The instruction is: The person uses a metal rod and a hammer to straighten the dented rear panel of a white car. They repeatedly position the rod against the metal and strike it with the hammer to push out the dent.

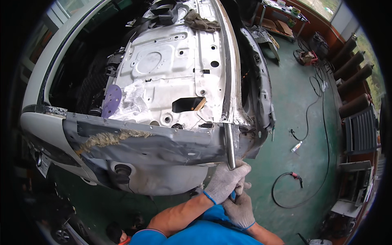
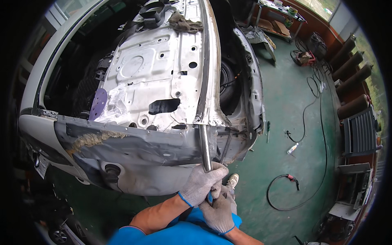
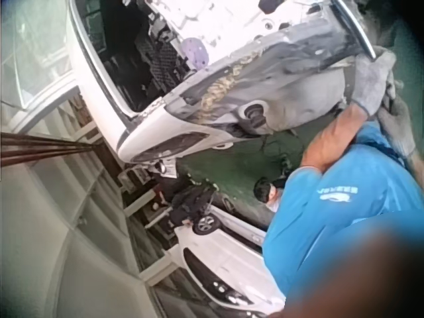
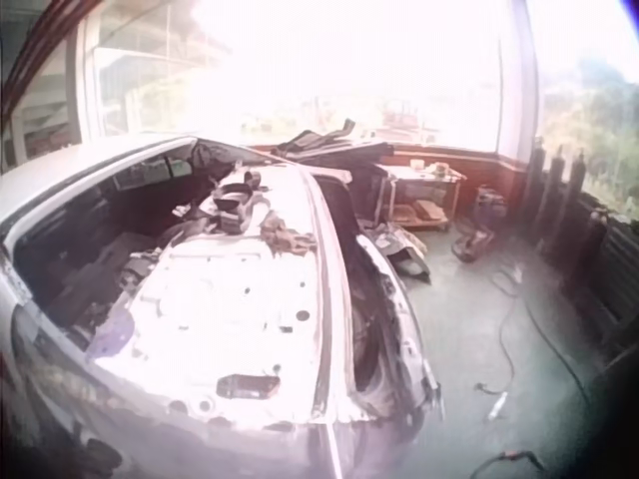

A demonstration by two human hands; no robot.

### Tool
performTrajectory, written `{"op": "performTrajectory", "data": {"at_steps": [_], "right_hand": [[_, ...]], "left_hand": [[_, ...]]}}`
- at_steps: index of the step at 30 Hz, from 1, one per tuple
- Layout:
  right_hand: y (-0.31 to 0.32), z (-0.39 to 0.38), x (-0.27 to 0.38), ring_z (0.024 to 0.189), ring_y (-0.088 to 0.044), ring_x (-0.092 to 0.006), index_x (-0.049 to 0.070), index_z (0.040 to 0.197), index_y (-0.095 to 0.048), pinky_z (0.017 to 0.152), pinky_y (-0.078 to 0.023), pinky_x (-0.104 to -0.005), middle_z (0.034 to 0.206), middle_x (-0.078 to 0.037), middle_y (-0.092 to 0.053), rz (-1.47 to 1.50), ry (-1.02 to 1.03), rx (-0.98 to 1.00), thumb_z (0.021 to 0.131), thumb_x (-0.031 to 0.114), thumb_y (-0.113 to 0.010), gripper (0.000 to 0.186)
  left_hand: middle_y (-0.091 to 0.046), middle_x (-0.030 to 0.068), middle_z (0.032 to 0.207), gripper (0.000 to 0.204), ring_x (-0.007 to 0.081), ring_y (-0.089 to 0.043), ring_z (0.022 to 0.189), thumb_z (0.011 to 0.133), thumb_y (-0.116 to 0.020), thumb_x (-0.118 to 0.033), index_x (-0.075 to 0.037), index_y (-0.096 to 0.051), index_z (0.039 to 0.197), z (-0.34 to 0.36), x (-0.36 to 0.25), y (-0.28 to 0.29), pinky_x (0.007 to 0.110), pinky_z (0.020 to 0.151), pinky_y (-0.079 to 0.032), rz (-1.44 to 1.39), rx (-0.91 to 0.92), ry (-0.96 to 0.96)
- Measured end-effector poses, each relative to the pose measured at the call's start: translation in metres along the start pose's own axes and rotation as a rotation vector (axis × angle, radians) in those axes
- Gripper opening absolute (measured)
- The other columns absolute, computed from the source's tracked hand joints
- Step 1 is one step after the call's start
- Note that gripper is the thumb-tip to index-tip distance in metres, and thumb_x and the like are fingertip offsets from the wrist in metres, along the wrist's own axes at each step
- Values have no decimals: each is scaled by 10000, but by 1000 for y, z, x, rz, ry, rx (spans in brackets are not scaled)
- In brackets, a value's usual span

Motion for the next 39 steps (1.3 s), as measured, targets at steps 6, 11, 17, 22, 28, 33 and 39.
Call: {"op": "performTrajectory", "data": {"at_steps": [6, 11, 17, 22, 28, 33, 39], "right_hand": [[-14, -8, 14, 1058, -680, -161, -20, 1229, -687, 950, -530, -335, 1097, -87, -751, 160, 108, -32, 986, 123, -750, 289], [-13, -1, 0, 1029, -688, -162, -8, 1271, -663, 933, -535, -329, 1085, -84, -748, 28, -28, 25, 988, 167, -748, 343], [-17, -3, 16, 919, -668, -148, 2, 1262, -651, 862, -538, -325, 1002, -63, -727, -21, 161, -10, 989, 199, -750, 351], [-18, -5, 29, 895, -651, -128, 2, 1252, -648, 835, -532, -315, 970, -44, -706, 16, 160, 9, 987, 193, -749, 342], [-21, -6, 25, 832, -646, -108, 6, 1135, -687, 739, -519, -293, 924, -36, -701, 151, 71, 43, 953, 121, -739, 221], [-12, 6, -1, 656, -612, -86, 8, 1039, -712, 564, -473, -267, 813, -17, -678, 221, -95, 52, 894, 47, -771, 161], [-1, 22, -4, 587, -598, -100, 22, 947, -666, 513, -465, -276, 737, -6, -643, 211, -18, 104, 879, 111, -810, 183]], "left_hand": [[-564, 12, 684, 206, 101, -561, 521, 1053, -678, -190, 15, -673, 1081, -9, -3, 4, 271, 481, -487, 70, 29, 42], [-567, 14, 681, 224, 105, -575, 528, 1054, -679, -196, 22, -670, 1101, -7, -6, 5, 273, 490, -493, 36, 29, 35], [-569, 14, 679, 227, 106, -579, 537, 1054, -678, -196, 24, -668, 1106, -13, -7, 7, 276, 507, -501, 82, 23, 80], [-589, 27, 686, 221, 107, -580, 537, 1056, -672, -187, 30, -677, 1100, -11, -12, 6, 277, 517, -508, 69, 35, 52], [-559, 18, 652, 221, 116, -536, 490, 1054, -685, -177, 37, -697, 1113, -10, -10, 6, 283, 472, -476, 1, 135, 92], [-536, 4, 620, 202, 103, -479, 444, 1057, -676, -148, 39, -700, 1128, 1, -1, 0, 273, 416, -410, -140, 202, 153], [-534, -9, 617, 191, 78, -466, 439, 1062, -675, -154, 25, -696, 1125, 13, 7, 3, 257, 405, -390, -59, 73, 67]]}}
Point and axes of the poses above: each hand's wrist, its own z-axis towards the middle knuckle, its own y-axis out of the back of the hand, x = y × z, the point moved 8 cm from there along z, towards the middle knuckle
